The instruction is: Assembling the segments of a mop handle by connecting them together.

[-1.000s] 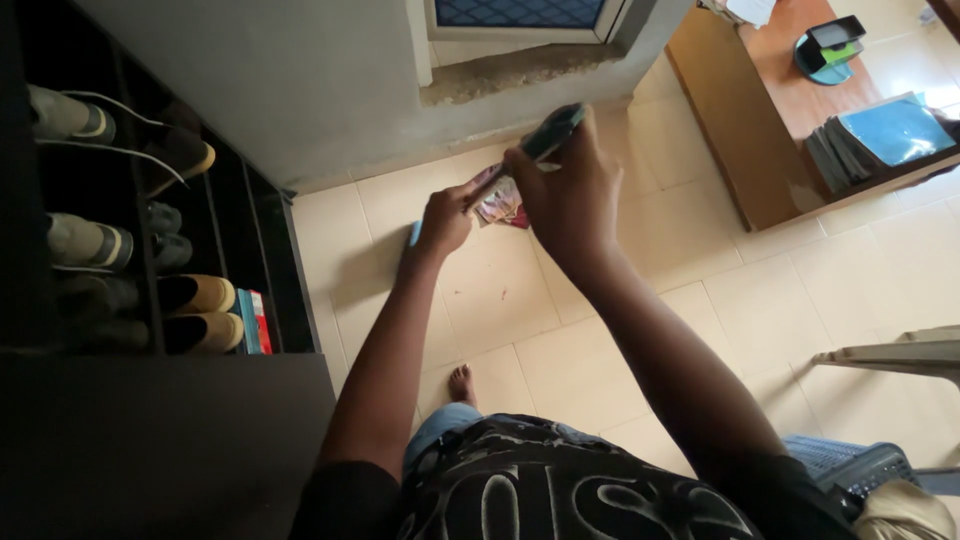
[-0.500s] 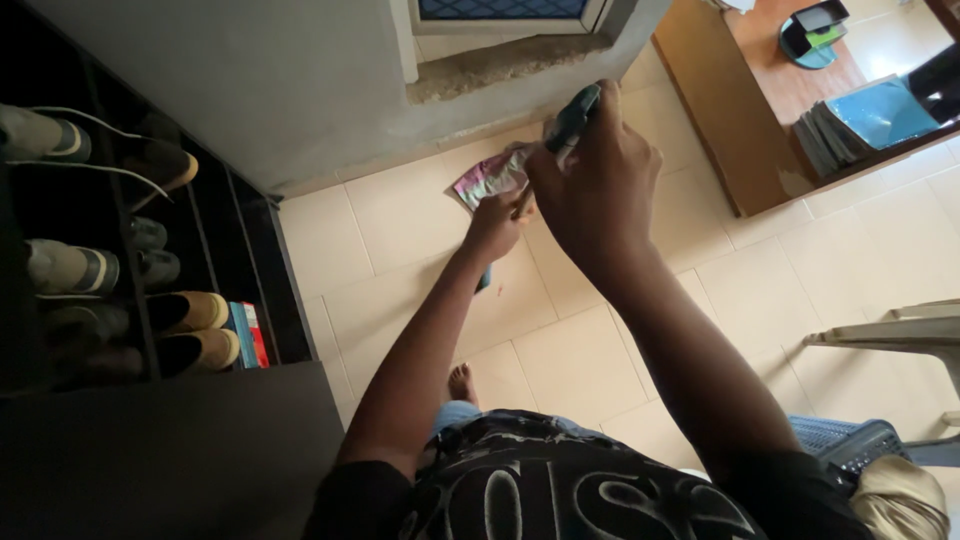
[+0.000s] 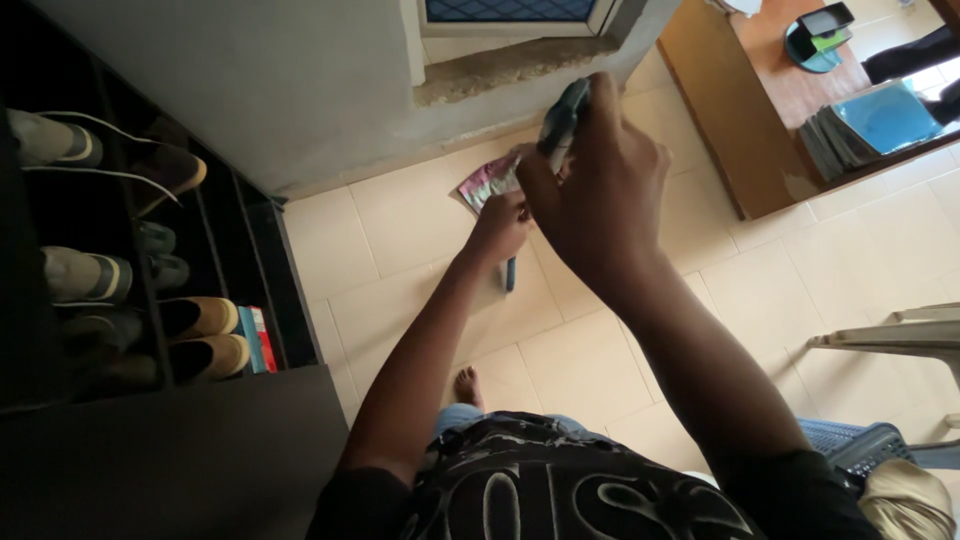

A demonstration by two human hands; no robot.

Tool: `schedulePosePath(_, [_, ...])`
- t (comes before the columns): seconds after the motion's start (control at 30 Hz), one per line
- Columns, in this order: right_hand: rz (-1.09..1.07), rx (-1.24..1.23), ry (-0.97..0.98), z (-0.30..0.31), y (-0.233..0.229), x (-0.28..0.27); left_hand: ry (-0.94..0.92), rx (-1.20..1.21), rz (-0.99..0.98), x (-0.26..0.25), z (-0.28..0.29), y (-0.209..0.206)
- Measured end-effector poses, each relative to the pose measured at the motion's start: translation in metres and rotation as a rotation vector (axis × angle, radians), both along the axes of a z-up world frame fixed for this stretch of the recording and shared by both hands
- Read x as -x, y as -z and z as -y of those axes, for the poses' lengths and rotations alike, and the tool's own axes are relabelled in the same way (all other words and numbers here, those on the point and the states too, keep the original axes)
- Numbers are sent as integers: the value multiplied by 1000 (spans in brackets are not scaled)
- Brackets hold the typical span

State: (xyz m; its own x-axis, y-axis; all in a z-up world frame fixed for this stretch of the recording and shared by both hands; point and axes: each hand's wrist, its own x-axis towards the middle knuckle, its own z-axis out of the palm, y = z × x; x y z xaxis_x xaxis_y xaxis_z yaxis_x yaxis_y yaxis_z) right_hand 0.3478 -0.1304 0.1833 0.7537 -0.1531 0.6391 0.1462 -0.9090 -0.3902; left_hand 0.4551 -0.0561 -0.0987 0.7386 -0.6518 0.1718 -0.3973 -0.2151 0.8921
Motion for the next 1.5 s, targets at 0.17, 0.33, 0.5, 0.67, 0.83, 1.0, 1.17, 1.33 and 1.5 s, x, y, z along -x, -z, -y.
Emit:
schedulePosePath(0.17, [60,-129,-105,-5,-11,0,5,25,27,-15,-26,-22])
schedulePosePath(0.33, [88,-261,-211,-15,-9,-7,-43,20,132,-32,-61,-54])
schedulePosePath(0.5, [112,-476,-280,-19,26,-23,-182,-163,187,-55,-93,-38])
schedulePosePath(0.67, [28,-670,-244,-34,50,-45,-269,-266,250,-82,-116,7])
schedulePosePath(0.83, [25,-505,-103,-47,58,-55,-278,-302,263,-100,-122,34])
schedulePosePath(1.0, [25,-443,-75,-43,56,-51,-244,-265,248,-97,-105,41])
schedulePosePath(1.17, [-8,-379,15,-36,44,-39,-166,-203,209,-86,-76,36])
schedulePosePath(1.33, [-19,-336,56,-24,41,-26,-52,-44,114,-57,-48,-20])
schedulePosePath(1.5, [22,-258,92,-15,29,-16,85,173,-336,-51,-15,21])
